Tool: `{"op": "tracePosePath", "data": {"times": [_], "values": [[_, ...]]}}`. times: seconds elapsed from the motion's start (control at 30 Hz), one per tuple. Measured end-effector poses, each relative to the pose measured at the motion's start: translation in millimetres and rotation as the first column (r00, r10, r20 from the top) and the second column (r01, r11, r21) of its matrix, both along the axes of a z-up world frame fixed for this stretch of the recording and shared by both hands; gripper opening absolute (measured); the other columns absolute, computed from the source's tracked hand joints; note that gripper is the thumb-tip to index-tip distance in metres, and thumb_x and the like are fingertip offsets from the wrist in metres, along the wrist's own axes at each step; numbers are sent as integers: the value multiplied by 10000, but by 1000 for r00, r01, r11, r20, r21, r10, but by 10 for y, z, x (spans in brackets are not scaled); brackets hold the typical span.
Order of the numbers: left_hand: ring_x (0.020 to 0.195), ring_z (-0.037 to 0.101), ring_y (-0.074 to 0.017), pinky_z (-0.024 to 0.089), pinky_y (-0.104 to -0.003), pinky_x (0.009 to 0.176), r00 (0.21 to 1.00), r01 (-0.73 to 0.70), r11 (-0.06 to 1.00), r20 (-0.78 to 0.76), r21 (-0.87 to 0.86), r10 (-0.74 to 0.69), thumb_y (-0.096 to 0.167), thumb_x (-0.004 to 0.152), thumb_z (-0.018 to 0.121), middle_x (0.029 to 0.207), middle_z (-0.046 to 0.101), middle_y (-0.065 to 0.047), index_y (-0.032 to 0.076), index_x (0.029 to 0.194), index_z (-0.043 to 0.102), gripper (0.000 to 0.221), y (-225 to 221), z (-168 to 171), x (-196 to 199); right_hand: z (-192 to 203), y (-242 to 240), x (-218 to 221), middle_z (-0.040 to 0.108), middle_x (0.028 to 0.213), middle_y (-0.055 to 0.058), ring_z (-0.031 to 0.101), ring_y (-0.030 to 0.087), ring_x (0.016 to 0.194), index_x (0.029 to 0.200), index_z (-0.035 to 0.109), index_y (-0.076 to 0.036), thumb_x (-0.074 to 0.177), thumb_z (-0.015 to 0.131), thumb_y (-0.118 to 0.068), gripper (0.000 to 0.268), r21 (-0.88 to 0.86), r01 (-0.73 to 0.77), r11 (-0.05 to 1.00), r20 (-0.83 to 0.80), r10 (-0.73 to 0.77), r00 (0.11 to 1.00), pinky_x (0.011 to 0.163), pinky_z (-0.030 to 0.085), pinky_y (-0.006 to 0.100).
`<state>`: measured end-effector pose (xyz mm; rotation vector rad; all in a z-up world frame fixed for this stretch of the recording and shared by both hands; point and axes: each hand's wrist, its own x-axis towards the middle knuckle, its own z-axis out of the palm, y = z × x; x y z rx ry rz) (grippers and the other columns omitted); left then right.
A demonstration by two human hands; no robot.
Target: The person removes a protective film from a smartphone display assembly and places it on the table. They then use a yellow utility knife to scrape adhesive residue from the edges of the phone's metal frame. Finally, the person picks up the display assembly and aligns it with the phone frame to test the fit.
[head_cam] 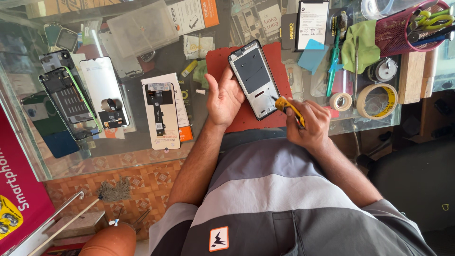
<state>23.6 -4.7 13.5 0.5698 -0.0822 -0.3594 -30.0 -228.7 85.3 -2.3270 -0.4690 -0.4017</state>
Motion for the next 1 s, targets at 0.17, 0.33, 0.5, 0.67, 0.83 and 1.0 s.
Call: {"op": "tracePosePath", "data": {"times": [0.17, 0.33, 0.5, 0.67, 0.83, 1.0], "values": [[1634, 235, -281, 189, -445, 1357, 1000, -8, 1000, -25, 10, 9, 784, 1009, 209, 1750, 219, -143, 23, 1692, 121, 1027, -5, -30, -15, 3, 44, -74, 667, 751, 132, 628, 255, 597, 1042, 694, 69, 858, 685, 58, 185, 10, -124, 992, -21, 124, 992, 554, 495, 381], [1626, 257, -292, 203, -463, 1360, 1000, -12, 1000, 1, -13, 12, 774, 1031, 212, 1741, 248, -156, 18, 1697, 136, 1010, -7, -58, -16, -10, 31, -69, 684, 778, 140, 643, 254, 617, 1043, 695, 68, 863, 680, 58, 181, -1, -81, 997, -19, 81, 996, 567, 504, 377], [1626, 256, -282, 191, -446, 1356, 1000, -8, 1000, -18, 25, 8, 781, 1011, 199, 1738, 253, -149, 22, 1691, 126, 1021, -1, -71, -14, -13, -26, -47, 711, 832, 148, 666, 256, 654, 1042, 699, 50, 892, 677, 59, 152, -31, 11, 999, 3, -11, 1000, 594, 516, 368], [1618, 265, -289, 200, -457, 1351, 1000, -14, 999, -12, 42, 14, 783, 1013, 196, 1732, 259, -157, 20, 1693, 119, 1025, -10, -66, -17, 37, -2, -12, 678, 797, 147, 641, 264, 638, 1061, 697, 59, 899, 685, 66, 162, 3, 45, 999, 23, -45, 999, 589, 499, 372], [1626, 256, -275, 199, -450, 1357, 1000, -5, 1000, -6, 3, 5, 770, 1021, 202, 1741, 245, -143, 26, 1693, 121, 1005, -7, -30, -20, 105, 123, 101, 617, 734, 119, 598, 260, 618, 1146, 679, 72, 889, 683, 83, 258, 10, -59, 998, 5, 59, 998, 582, 472, 393], [1620, 271, -282, 214, -452, 1353, 1000, 19, 1000, 19, -23, -18, 772, 1026, 201, 1737, 259, -147, 35, 1697, 128, 999, 0, -8, -26, 118, 233, 206, 642, 788, 125, 615, 269, 647, 1168, 658, 55, 917, 704, 45, 256, -12, -153, 988, 8, 153, 988, 598, 486, 390]]}}
